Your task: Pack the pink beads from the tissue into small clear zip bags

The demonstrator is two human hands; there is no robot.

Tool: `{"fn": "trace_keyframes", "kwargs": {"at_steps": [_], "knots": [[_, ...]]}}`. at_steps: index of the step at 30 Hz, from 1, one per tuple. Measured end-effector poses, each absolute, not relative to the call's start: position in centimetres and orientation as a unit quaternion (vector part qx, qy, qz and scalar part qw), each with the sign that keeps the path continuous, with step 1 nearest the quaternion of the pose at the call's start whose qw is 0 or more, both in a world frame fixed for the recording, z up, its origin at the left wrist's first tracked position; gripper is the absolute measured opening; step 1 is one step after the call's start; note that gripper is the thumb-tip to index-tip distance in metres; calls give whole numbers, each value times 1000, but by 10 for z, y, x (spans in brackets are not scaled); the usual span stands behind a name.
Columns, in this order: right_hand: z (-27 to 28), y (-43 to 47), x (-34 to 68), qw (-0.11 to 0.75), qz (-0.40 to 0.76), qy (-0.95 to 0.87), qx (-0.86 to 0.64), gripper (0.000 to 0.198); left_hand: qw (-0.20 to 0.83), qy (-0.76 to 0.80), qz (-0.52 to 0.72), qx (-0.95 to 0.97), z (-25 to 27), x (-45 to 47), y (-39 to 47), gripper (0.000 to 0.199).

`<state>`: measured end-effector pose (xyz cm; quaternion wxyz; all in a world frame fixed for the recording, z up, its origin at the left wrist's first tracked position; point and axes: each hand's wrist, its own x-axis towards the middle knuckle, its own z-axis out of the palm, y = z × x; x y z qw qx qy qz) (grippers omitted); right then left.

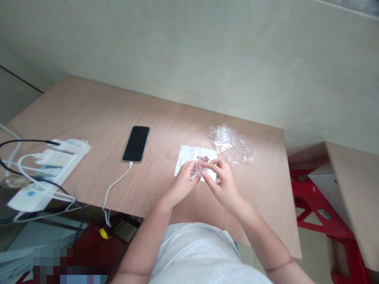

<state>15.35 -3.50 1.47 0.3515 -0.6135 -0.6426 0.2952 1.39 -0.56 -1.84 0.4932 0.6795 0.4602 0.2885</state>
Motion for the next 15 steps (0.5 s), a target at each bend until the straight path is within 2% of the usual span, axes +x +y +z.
{"fn": "trace_keyframes", "kwargs": {"at_steps": [4,11,15], "knots": [[13,-46,155,386,300,-617,-617,13,496,475,315,655,-11,17,-14,36],[14,-45,172,464,416,-516,-587,7,587,445,302,606,-2,5,-22,37],[24,-45,182,492,467,-466,-568,22,604,421,272,620,-3,-9,-23,25]]}}
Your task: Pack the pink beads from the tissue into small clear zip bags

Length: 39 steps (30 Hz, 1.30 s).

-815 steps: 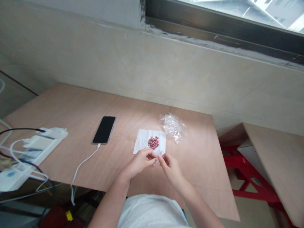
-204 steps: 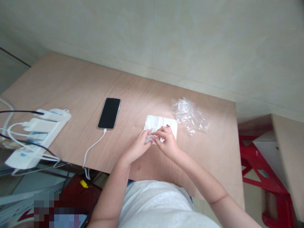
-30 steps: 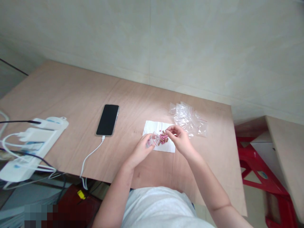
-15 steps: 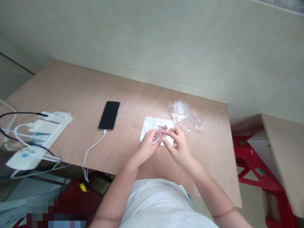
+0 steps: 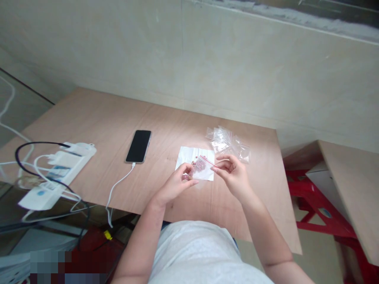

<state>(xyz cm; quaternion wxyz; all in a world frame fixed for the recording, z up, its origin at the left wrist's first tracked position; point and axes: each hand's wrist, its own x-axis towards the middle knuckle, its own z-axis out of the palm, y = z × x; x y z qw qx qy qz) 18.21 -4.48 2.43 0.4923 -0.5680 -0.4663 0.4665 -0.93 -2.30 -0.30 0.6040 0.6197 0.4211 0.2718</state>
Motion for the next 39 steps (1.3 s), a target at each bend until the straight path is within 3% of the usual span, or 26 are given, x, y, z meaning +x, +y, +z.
{"fn": "trace_keyframes", "kwargs": {"at_steps": [5,8,15,19,29,35,39], "knots": [[44,-47,186,401,446,-571,-560,32,565,415,292,651,11,-11,-21,28],[50,-46,186,366,445,-607,-547,29,537,411,302,671,24,-3,-17,19],[32,-46,184,433,502,-531,-528,24,485,445,273,701,27,5,-11,15],[21,-49,173,418,533,-501,-539,20,446,465,281,711,28,10,-15,14],[27,-55,170,449,546,-460,-537,13,528,379,213,729,39,7,-24,21],[24,-60,171,446,659,-365,-484,21,545,387,242,703,37,12,-25,20],[19,-60,172,469,675,-333,-463,19,601,368,212,677,33,15,-27,20]]}}
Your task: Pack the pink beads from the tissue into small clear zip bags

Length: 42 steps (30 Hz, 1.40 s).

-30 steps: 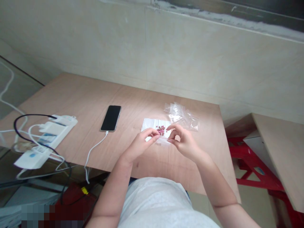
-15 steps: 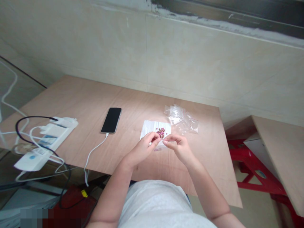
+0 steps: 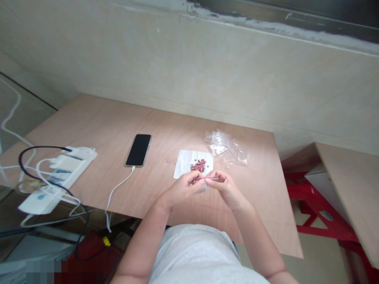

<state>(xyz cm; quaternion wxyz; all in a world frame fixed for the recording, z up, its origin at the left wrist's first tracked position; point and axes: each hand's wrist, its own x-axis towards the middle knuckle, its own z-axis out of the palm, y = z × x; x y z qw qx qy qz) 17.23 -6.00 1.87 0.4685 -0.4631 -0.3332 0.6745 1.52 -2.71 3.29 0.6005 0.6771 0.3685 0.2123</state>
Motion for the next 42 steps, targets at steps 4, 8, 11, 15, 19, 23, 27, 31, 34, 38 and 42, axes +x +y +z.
{"fn": "trace_keyframes", "kwargs": {"at_steps": [4,8,11,15,19,23,27,31,34,38,42], "knots": [[14,-59,173,454,693,-326,-456,18,605,372,219,669,29,17,-29,24],[11,-62,176,465,693,-297,-464,15,626,385,247,632,28,12,-28,22],[9,-65,179,473,692,-281,-468,16,630,399,266,610,25,7,-27,21],[9,-65,181,474,694,-280,-464,14,621,412,287,602,19,5,-26,18],[10,-64,181,484,677,-296,-468,13,621,419,301,590,20,5,-26,18],[14,-63,181,499,665,-294,-472,9,648,395,252,601,29,5,-28,20],[17,-62,181,499,660,-293,-479,14,652,391,225,610,30,8,-30,23],[17,-62,180,492,659,-314,-474,17,633,397,247,618,25,9,-29,22],[15,-63,177,484,655,-335,-474,20,639,386,251,615,25,8,-28,22],[13,-62,173,485,650,-343,-474,21,664,366,216,615,25,13,-29,24],[11,-60,172,477,650,-357,-472,25,646,379,206,630,17,20,-30,29]]}}
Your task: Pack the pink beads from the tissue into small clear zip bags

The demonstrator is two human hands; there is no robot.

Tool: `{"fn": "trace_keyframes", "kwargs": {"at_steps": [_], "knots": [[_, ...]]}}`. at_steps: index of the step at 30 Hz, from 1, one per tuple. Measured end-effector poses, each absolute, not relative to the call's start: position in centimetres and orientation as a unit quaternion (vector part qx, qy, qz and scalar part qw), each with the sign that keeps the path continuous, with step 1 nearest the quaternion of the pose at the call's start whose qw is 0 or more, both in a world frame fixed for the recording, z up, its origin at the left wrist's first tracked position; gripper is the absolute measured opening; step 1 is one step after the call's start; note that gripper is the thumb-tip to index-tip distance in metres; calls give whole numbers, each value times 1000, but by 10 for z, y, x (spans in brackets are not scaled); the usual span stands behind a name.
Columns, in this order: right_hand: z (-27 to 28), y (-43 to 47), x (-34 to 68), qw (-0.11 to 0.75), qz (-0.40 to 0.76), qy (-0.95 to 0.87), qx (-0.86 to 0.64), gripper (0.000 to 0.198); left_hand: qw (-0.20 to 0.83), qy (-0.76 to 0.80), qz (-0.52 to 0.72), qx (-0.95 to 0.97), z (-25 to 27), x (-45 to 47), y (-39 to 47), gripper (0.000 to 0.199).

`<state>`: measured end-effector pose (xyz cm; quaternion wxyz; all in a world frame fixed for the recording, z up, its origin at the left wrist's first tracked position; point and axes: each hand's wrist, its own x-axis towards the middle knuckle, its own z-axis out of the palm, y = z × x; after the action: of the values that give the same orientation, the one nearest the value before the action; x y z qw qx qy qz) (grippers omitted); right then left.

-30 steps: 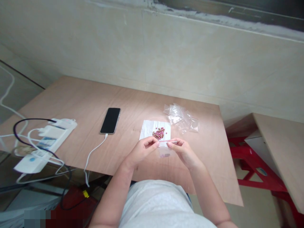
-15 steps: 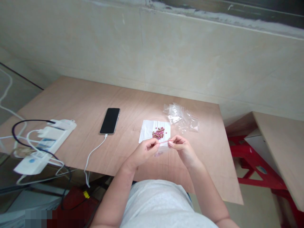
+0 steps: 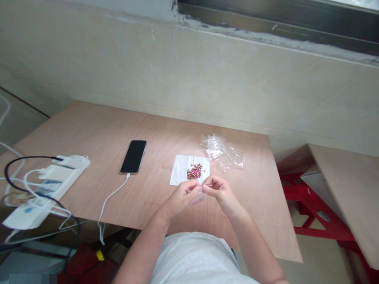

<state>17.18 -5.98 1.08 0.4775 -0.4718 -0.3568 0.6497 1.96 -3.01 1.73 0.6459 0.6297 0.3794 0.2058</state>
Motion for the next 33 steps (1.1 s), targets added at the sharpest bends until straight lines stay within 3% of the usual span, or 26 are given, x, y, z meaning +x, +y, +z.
{"fn": "trace_keyframes", "kwargs": {"at_steps": [9,15,33], "knots": [[9,-62,171,487,660,-337,-462,24,667,377,197,611,18,23,-32,27],[10,-61,176,433,683,-348,-474,24,649,382,204,625,21,21,-31,27],[-8,-67,191,465,609,-310,-564,31,621,429,186,629,8,15,-23,25]]}}
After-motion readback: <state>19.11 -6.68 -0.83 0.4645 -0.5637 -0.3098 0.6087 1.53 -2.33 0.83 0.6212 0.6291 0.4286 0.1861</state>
